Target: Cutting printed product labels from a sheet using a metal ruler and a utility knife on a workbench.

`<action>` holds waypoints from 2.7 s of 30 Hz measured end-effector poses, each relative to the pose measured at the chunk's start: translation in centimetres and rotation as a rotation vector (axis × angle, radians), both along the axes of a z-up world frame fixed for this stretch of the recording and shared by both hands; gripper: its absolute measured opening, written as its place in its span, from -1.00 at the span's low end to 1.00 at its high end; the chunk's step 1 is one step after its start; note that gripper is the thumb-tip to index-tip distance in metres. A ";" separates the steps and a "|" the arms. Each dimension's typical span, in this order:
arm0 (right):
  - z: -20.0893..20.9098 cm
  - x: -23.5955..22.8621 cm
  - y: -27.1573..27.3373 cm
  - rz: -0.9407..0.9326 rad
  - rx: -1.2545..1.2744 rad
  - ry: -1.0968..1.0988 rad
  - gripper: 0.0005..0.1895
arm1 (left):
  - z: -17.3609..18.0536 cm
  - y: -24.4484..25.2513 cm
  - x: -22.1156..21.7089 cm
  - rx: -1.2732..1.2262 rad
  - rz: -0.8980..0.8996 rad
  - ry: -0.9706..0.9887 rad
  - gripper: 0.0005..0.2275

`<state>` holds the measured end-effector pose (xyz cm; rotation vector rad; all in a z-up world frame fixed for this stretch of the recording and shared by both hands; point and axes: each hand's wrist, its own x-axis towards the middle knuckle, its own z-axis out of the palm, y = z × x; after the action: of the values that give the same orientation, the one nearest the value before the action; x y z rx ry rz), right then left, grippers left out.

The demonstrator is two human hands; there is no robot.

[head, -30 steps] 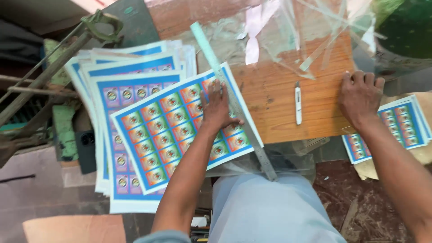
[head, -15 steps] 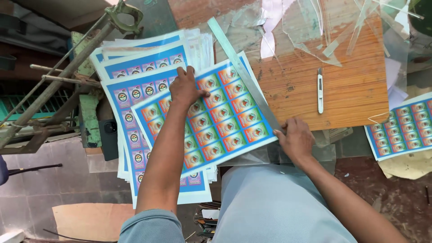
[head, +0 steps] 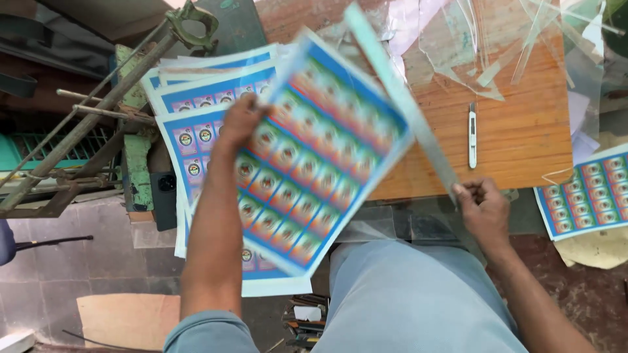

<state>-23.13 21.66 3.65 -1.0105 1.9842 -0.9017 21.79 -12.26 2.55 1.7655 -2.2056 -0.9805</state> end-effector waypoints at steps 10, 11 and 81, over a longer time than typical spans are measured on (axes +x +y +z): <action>2.8 0.9 -3.4 -0.152 -0.140 -0.081 -0.70 | -4.1 6.0 3.2 -0.182 0.724 0.355 -0.85; 2.4 0.5 -3.2 -0.151 -0.137 -0.075 -0.70 | -4.0 6.9 2.5 -0.177 0.726 0.360 -0.85; -3.3 2.1 1.7 0.391 -0.211 0.542 -0.51 | -5.2 7.9 -25.3 -0.154 -0.269 -0.275 0.24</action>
<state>-21.01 23.31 0.37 -1.8444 2.0217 -0.6712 -3.53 -4.31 -2.64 1.6499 -2.6614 -0.6180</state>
